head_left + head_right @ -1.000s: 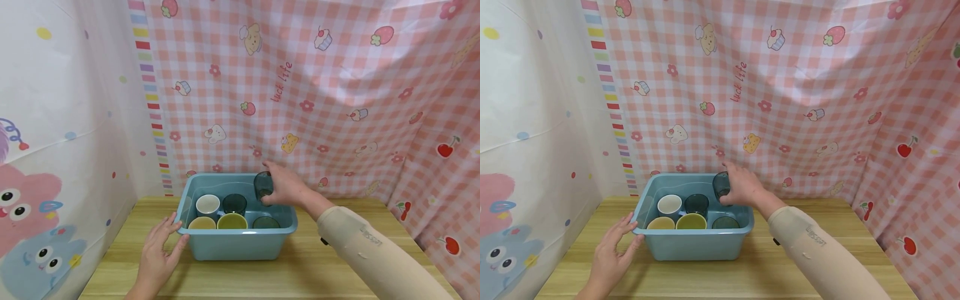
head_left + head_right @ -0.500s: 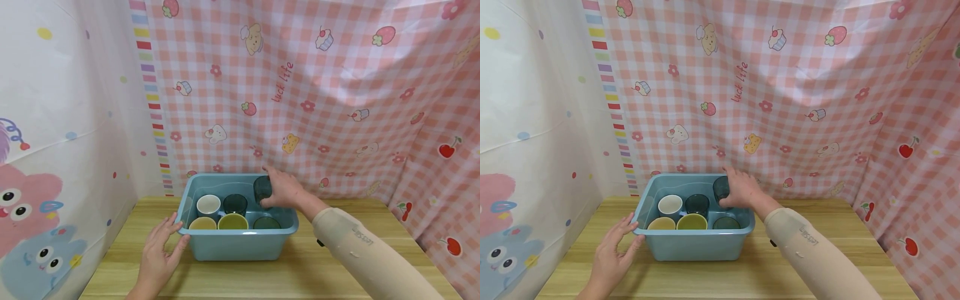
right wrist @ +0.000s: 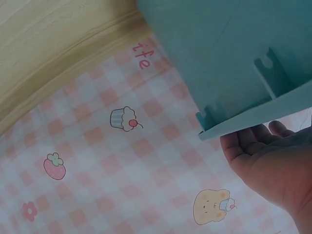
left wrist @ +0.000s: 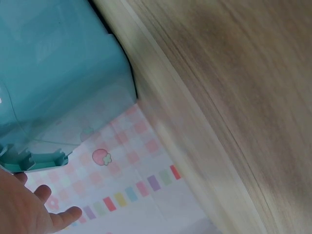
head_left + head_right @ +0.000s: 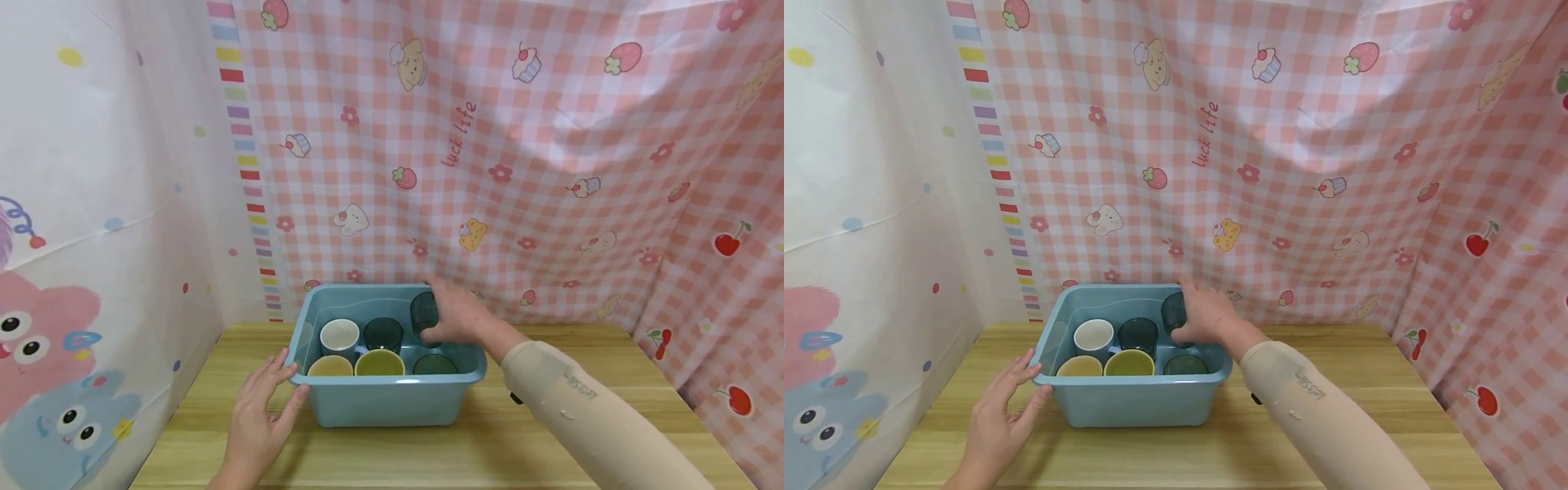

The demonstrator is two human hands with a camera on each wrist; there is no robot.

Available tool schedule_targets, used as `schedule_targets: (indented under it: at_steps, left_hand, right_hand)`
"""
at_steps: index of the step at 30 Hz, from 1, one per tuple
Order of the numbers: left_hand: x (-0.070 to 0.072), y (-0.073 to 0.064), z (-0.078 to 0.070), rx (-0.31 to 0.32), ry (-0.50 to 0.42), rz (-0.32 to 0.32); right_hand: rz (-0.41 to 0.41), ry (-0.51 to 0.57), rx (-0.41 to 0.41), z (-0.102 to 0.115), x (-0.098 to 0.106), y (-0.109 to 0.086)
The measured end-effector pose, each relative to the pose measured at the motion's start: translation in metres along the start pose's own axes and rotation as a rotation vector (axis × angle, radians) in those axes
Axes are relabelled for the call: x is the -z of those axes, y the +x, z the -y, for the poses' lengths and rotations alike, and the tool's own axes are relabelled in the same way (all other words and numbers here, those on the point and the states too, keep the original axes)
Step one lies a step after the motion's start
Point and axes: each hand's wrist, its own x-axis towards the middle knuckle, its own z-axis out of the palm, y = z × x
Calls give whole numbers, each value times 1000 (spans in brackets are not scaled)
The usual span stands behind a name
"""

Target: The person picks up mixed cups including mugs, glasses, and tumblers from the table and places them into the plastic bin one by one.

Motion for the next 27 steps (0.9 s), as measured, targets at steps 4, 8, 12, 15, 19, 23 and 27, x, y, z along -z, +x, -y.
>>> schedule_targets:
  at_steps: [4,8,12,15,19,23,27]
  left_hand:
    - [0,0,-1,-15,-3,-18]
    - [0,0,-2,-18,-3,-21]
    - [0,0,-2,-7,0,-13]
    - [0,0,-2,6,5,-4]
    - [0,0,-3,11,12,-6]
    - [0,0,-3,4,8,-13]
    - [0,-1,-2,-1,-2,-15]
  right_hand:
    - [20,-11,-3,2,-2,1]
    - [46,-39,-28,3,-5,2]
    - [65,-89,-39,4,-8,4]
    - [71,-133,-38,4,-10,5]
    - [73,-182,-34,6,-12,7]
    - [78,-215,-41,6,-15,7]
    - [85,-230,-57,4,-17,9]
